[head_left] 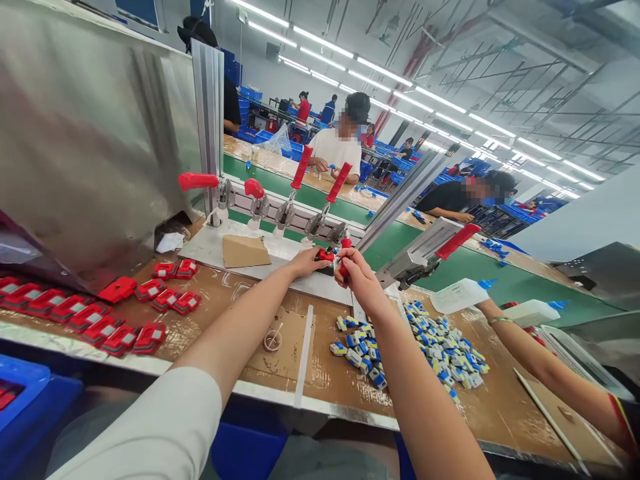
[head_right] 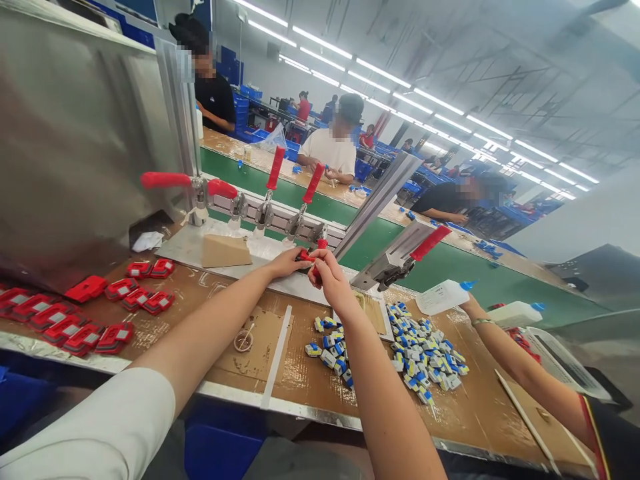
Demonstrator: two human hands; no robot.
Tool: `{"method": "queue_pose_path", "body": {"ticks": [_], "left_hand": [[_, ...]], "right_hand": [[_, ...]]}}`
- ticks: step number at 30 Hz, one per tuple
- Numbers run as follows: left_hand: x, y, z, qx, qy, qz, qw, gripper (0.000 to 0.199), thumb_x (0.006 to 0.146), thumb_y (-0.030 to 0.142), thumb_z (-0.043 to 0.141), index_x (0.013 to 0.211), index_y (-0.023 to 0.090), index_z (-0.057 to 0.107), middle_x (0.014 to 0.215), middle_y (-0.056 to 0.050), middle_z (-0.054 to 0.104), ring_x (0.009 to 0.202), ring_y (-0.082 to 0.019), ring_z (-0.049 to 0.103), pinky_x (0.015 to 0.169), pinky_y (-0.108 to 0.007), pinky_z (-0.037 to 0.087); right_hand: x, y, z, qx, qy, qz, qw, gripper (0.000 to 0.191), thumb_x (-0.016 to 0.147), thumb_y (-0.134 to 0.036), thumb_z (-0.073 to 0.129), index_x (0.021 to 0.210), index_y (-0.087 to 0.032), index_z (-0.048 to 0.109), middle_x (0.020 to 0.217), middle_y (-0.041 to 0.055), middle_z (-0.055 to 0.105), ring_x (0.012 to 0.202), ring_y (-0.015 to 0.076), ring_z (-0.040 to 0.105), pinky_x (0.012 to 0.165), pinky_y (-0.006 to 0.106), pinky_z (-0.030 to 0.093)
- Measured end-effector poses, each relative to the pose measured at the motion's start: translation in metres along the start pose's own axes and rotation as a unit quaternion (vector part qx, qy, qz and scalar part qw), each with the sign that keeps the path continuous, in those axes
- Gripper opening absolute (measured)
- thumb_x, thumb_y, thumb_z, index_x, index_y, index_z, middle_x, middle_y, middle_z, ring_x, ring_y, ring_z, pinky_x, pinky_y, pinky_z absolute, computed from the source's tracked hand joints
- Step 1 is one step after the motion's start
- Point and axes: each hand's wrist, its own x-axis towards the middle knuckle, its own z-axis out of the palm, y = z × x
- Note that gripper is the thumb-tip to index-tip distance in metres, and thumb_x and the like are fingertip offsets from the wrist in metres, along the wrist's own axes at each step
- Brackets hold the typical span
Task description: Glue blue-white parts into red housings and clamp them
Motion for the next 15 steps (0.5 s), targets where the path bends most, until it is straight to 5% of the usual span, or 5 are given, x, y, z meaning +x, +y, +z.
{"method": "queue_pose_path", "body": {"ticks": [8, 15], "left_hand": [[0.001, -0.001, 0.0, 0.002, -0.004, 0.003, 1.0, 0.046, 0.092, 0.056, 0.064, 0.122, 0.021, 0.064, 0.121, -0.008, 0.075, 0.111, -0.029, 0.068, 0.097, -0.038, 0.052], [0.001, -0.001, -0.001, -0.006, -0.006, 0.006, 1.0, 0.046, 0.092, 0.054, 0.065, 0.123, 0.02, 0.064, 0.121, -0.009, 0.075, 0.111, -0.03, 0.069, 0.099, -0.04, 0.052]], "right_hand": [[0.0, 0.006, 0.001, 0.002, 0.0, -0.005, 1.0, 0.026, 0.099, -0.046, 0.053, 0.113, -0.025, 0.05, 0.064, -0.0066, 0.05, 0.058, 0.0139, 0.043, 0.057, 0.027, 0.03], [0.002, -0.011, 0.001, 0.019, 0.01, 0.002, 1.0, 0.027, 0.098, -0.049, 0.057, 0.109, -0.025, 0.052, 0.061, -0.0072, 0.047, 0.053, 0.0127, 0.039, 0.054, 0.026, 0.026]]}}
